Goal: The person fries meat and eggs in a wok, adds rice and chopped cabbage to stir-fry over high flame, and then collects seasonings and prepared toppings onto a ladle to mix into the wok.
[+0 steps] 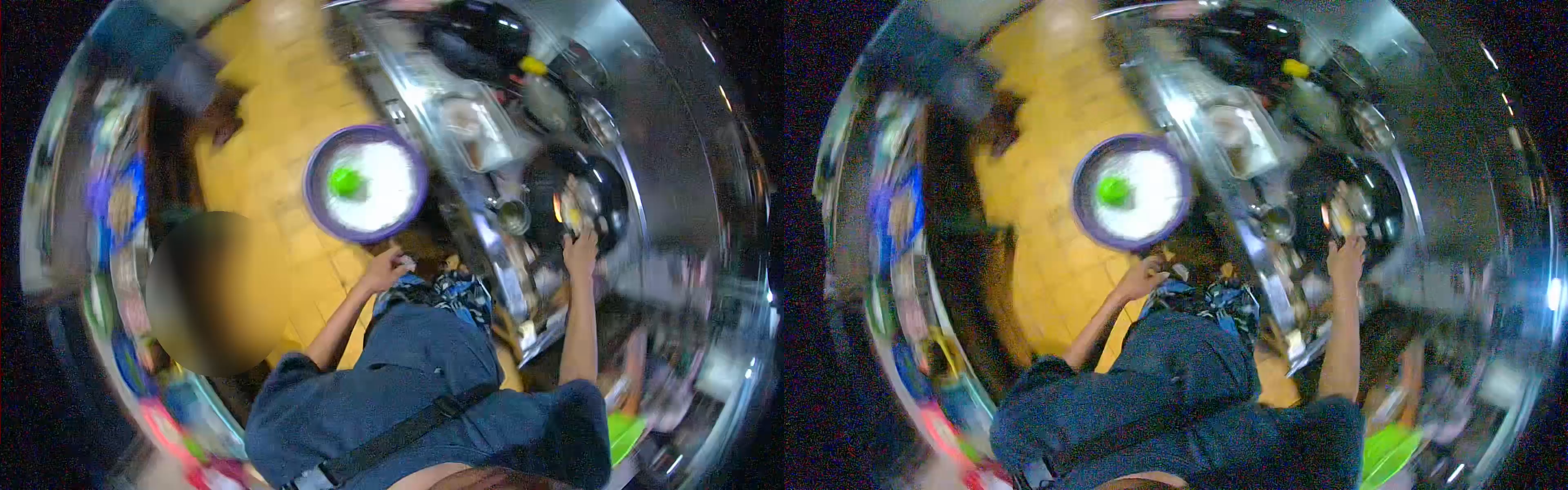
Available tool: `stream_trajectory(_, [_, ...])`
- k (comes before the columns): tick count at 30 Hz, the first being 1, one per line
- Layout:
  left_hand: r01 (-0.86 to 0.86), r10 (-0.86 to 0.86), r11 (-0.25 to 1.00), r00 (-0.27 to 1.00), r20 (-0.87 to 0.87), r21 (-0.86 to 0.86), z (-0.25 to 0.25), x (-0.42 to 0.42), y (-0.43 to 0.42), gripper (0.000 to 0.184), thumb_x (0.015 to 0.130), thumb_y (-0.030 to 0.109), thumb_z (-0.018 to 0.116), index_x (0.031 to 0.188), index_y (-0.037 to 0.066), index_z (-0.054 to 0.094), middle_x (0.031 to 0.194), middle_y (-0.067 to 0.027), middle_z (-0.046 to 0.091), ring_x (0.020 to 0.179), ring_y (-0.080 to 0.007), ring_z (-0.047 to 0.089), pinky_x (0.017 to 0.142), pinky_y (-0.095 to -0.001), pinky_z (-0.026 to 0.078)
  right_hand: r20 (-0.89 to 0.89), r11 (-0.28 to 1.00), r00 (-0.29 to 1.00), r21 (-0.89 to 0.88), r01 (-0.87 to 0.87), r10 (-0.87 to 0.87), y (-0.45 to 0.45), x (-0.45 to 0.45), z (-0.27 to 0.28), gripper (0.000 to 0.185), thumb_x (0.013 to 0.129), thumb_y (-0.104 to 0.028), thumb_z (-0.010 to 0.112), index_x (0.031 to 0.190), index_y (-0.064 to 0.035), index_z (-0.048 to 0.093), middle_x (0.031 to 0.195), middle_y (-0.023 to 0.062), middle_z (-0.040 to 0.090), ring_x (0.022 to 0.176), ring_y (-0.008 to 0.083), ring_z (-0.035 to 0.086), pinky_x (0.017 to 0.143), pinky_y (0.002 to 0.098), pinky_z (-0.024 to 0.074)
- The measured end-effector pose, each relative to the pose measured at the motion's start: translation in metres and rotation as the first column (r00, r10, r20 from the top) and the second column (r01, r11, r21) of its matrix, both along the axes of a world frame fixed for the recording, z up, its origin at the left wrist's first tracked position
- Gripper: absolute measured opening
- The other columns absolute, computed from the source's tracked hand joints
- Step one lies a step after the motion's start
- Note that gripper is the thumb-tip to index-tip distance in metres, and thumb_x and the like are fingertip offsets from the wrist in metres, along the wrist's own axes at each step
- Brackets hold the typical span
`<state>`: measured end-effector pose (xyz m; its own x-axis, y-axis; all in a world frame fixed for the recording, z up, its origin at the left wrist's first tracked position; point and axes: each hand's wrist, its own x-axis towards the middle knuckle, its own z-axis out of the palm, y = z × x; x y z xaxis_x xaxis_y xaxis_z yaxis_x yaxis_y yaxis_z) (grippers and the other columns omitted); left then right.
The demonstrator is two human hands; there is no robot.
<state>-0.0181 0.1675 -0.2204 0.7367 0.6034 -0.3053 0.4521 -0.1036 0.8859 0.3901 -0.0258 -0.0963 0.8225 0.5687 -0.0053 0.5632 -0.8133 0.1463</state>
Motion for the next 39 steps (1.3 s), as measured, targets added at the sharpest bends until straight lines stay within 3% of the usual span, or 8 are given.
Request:
stream_trajectory(3, [0.247, -0.249, 0.969, 0.966, -0.069, -0.032, 0.029, 0.044, 0.014, 0.043, 0.076, 0.029, 0.064, 0.107, 0.001, 0.053, 0.09, -0.0161, 0.062, 0.078, -0.0252, 0.061, 0.072, -0.0338, 0.048, -0.158, 0.786, 0.813, -0.41, 0.462, -0.561, -0.122, 0.008, -0.022, 0.09, 0.075, -0.045, 0.061, 0.138, -0.0019, 0.014, 0.132, 0.0264, 0.034, 0.12, 0.0412, 0.037, 0.096, 0.0481, 0.0336])
stream_trajectory(6, [0.343, -0.343, 0.939, 0.936, -0.077, -0.02, 0.035, 0.092, 0.012, 0.047, 0.077, 0.034, 0.064, 0.11, 0.002, 0.051, 0.091, -0.0164, 0.062, 0.079, -0.0249, 0.061, 0.072, -0.0325, 0.048, -0.502, 0.897, 0.784, 0.035, 0.441, -0.366, -0.216, 0.038, -0.133, 0.068, 0.079, -0.036, 0.058, 0.132, -0.0049, 0.029, 0.11, 0.0221, 0.053, 0.097, 0.0313, 0.056, 0.08, 0.0438, 0.0454])
stream_trajectory(9, [0.461, -0.463, 0.886, 0.886, -0.033, -0.044, 0.032, 0.107, 0.0, 0.047, 0.079, 0.035, 0.062, 0.112, 0.003, 0.051, 0.094, -0.0161, 0.062, 0.083, -0.0245, 0.061, 0.074, -0.0328, 0.047, -0.971, 0.19, 0.143, 0.179, 0.965, 0.191, -0.148, -0.024, -0.031, 0.023, 0.084, -0.015, 0.048, 0.106, -0.01, 0.045, 0.065, 0.0051, 0.05, 0.046, 0.0136, 0.048, 0.041, 0.0296, 0.0394])
stream_trajectory(14, [0.671, -0.671, 0.741, 0.737, 0.08, 0.03, 0.016, 0.158, -0.029, 0.051, 0.083, 0.036, 0.058, 0.117, -0.001, 0.046, 0.101, -0.0172, 0.06, 0.09, -0.0233, 0.06, 0.077, -0.0328, 0.047, -0.624, 0.765, 0.756, 0.383, 0.518, -0.2, -0.154, -0.02, 0.009, 0.045, 0.081, -0.024, 0.052, 0.118, 0.0002, 0.047, 0.09, 0.0174, 0.061, 0.088, 0.0299, 0.058, 0.078, 0.0366, 0.0448])
stream_trajectory(17, [0.62, -0.624, 0.773, 0.782, 0.019, -0.138, 0.043, 0.207, -0.069, 0.055, 0.083, 0.04, 0.057, 0.118, -0.001, 0.045, 0.099, -0.0151, 0.06, 0.086, -0.0243, 0.059, 0.074, -0.0322, 0.047, -0.28, 0.845, 0.959, 0.524, 0.105, 0.054, -0.211, -0.029, 0.015, 0.044, 0.081, -0.02, 0.051, 0.12, 0.0004, 0.046, 0.078, 0.0189, 0.058, 0.054, 0.0227, 0.057, 0.049, 0.0335, 0.045])
stream_trajectory(25, [0.452, -0.48, 0.773, 0.875, 0.056, -0.446, 0.023, 0.293, -0.133, 0.048, 0.082, 0.037, 0.06, 0.112, 0.004, 0.042, 0.084, -0.0064, 0.058, 0.064, -0.0114, 0.054, 0.05, -0.0254, 0.043, -0.224, 0.897, 0.929, 0.271, 0.35, -0.294, -0.164, -0.06, -0.04, 0.044, 0.081, -0.017, 0.048, 0.12, 0.0011, 0.043, 0.095, 0.0289, 0.056, 0.087, 0.0417, 0.056, 0.077, 0.0474, 0.0446])
stream_trajectory(31, [0.223, -0.377, 0.845, 0.893, 0.245, 0.486, -0.009, 0.288, -0.123, 0.053, 0.081, 0.034, 0.059, 0.116, -0.001, 0.041, 0.082, -0.0172, 0.061, 0.068, -0.0317, 0.061, 0.061, -0.0405, 0.046, -0.481, 0.913, 0.846, 0.192, 0.359, -0.231, -0.158, -0.023, 0.007, 0.052, 0.079, -0.019, 0.051, 0.127, -0.0017, 0.037, 0.099, 0.0276, 0.056, 0.088, 0.0413, 0.057, 0.08, 0.0476, 0.0454])
stream_trajectory(39, [0.558, -0.569, 0.822, 0.813, 0.121, 0.116, 0.015, 0.254, -0.092, 0.05, 0.08, 0.042, 0.057, 0.109, 0.002, 0.05, 0.097, -0.0152, 0.06, 0.084, -0.028, 0.059, 0.07, -0.0392, 0.045, -0.254, 0.785, 0.896, 0.433, 0.443, -0.366, -0.131, 0.012, 0.072, 0.05, 0.077, -0.02, 0.056, 0.123, -0.0048, 0.045, 0.084, 0.0202, 0.061, 0.078, 0.0352, 0.061, 0.068, 0.0437, 0.0482])
